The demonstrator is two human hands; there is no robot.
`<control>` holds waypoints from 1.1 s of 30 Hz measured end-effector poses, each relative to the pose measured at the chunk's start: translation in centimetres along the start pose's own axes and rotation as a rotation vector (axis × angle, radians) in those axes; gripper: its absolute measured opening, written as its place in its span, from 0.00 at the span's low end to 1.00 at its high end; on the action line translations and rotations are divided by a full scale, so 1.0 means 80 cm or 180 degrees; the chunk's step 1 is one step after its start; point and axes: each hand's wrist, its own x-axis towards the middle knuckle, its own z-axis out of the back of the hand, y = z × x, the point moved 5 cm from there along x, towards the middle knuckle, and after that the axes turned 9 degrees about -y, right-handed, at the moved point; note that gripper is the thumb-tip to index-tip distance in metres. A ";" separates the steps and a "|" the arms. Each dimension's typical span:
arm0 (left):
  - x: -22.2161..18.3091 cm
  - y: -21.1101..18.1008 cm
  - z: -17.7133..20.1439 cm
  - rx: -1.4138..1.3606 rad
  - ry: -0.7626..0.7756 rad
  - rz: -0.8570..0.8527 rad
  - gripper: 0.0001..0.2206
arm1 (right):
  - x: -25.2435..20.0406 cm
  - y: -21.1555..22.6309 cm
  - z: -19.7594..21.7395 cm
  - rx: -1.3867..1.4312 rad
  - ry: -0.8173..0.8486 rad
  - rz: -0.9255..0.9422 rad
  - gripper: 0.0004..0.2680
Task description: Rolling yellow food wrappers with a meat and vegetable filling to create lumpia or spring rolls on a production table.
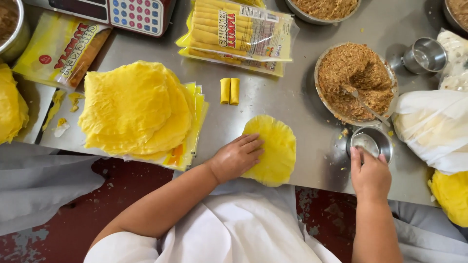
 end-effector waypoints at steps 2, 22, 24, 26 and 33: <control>0.000 -0.004 0.011 -0.0046 0.0038 0.0078 0.17 | -0.003 0.024 0.013 0.0189 -0.0617 0.0439 0.17; -0.002 -0.008 0.038 0.0444 0.0295 0.0595 0.42 | -0.013 0.288 -0.028 0.0351 0.0521 0.2239 0.31; 0.000 -0.013 0.049 0.0501 0.0287 0.0546 0.45 | 0.000 0.274 -0.003 0.0808 -0.0094 0.2049 0.29; -0.002 -0.022 0.067 0.0508 0.0410 0.0404 0.47 | 0.028 0.238 0.028 0.0676 -0.0880 0.2029 0.24; -0.020 -0.043 0.087 -0.0250 -0.0186 -0.0199 0.17 | 0.145 0.038 0.029 -0.0800 -0.1296 0.0981 0.06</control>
